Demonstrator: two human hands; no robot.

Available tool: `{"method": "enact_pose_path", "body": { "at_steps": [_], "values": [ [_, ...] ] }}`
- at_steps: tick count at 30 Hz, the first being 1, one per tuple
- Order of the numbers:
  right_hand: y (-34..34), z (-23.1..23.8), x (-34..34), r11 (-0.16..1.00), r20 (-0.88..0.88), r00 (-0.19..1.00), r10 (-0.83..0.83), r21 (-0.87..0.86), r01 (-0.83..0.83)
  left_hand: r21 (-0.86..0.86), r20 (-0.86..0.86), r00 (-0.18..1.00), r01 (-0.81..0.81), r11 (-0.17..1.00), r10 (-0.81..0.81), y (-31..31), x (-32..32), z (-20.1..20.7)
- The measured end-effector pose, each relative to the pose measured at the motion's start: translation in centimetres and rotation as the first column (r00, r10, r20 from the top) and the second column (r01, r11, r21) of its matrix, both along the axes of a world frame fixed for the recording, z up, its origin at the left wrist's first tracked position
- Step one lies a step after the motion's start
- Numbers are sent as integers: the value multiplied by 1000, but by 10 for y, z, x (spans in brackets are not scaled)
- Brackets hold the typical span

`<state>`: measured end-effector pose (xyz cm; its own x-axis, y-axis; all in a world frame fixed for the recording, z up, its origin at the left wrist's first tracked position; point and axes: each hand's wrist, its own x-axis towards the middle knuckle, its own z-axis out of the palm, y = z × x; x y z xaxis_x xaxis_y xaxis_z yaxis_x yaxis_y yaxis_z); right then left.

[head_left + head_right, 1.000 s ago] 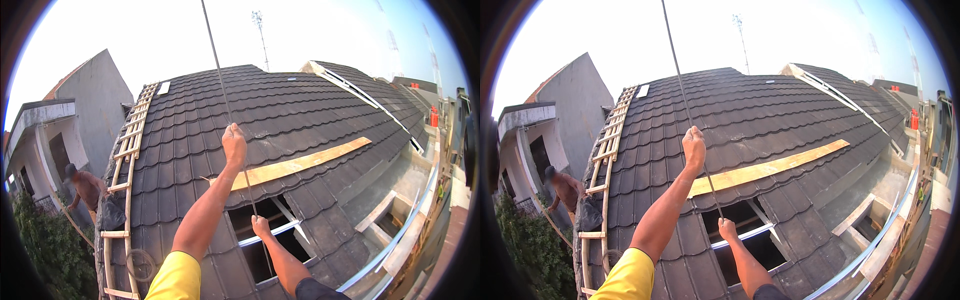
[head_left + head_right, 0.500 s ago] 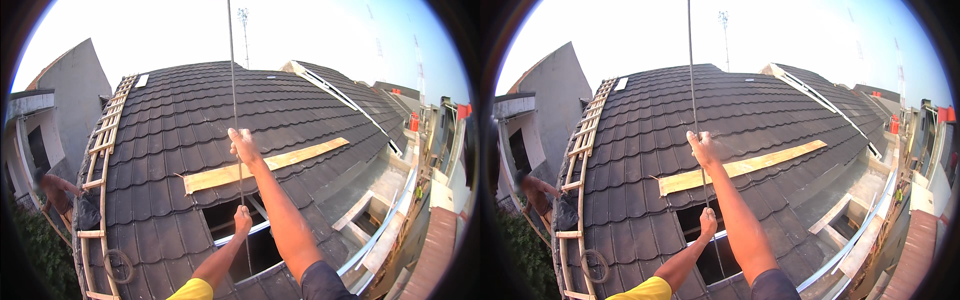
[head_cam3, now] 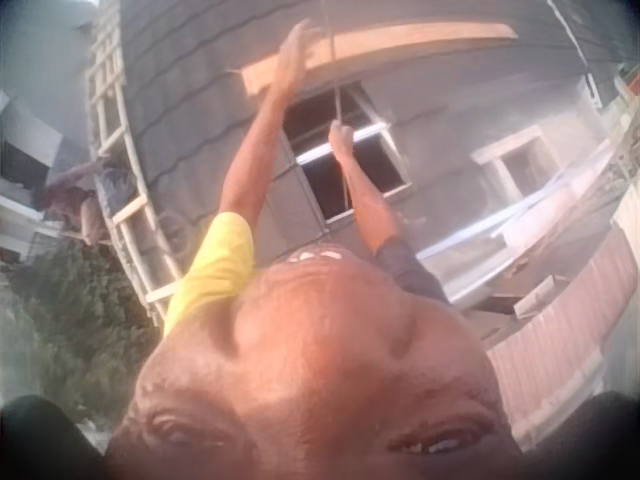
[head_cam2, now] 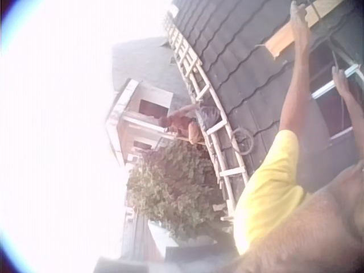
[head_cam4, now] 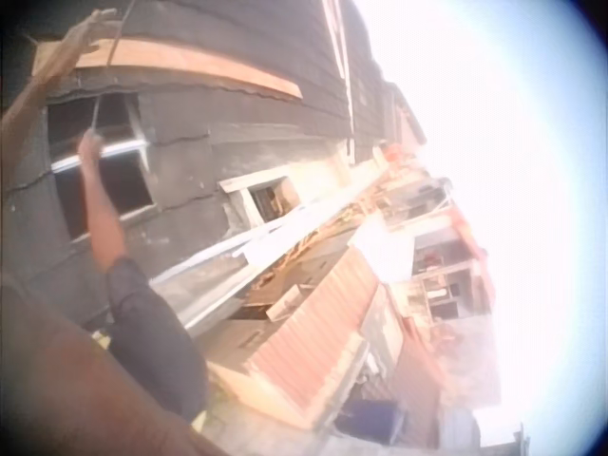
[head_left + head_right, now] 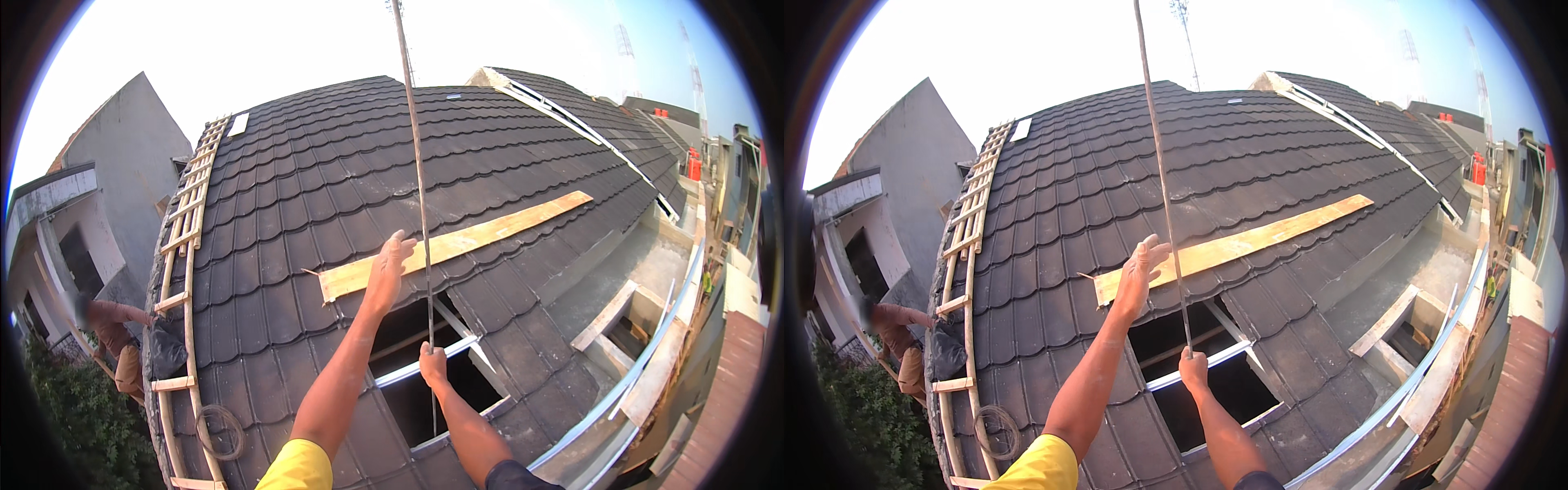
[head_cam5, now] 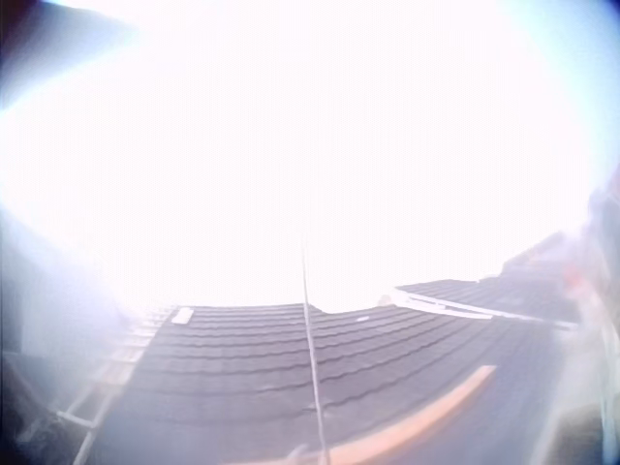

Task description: The person repairs a section of a tiled roof using a hammer to secure wooden supports, handling wire, and receiving a bucket of cement from a co-worker.

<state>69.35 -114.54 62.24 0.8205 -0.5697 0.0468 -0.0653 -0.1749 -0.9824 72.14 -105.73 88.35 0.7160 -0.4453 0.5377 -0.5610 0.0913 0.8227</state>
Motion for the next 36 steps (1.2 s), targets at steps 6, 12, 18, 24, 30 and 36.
{"method": "enact_pose_path", "body": {
  "at_steps": [6,12,18,24,30,36],
  "values": [
    [37,-121,-15,999,-33,999,-38,-37,37,-314,95,992,-46,948,80,-46,-58,33],
    [-34,-106,-26,673,-494,677,545,-223,-705,-325,-17,960,-270,906,280,-52,-57,-53],
    [-73,113,-109,713,242,846,475,459,-531,-149,-54,918,-397,906,393,-13,-54,-179],
    [-37,219,-177,133,662,585,468,602,-787,-12,-159,899,-415,910,408,-8,-81,-296],
    [-27,187,-138,80,657,610,443,648,-757,79,-82,922,-372,925,378,-2,-86,-331],
    [-7,172,-112,175,577,703,416,708,-685,237,-111,960,-225,945,256,27,-72,-347]
  ]
}}
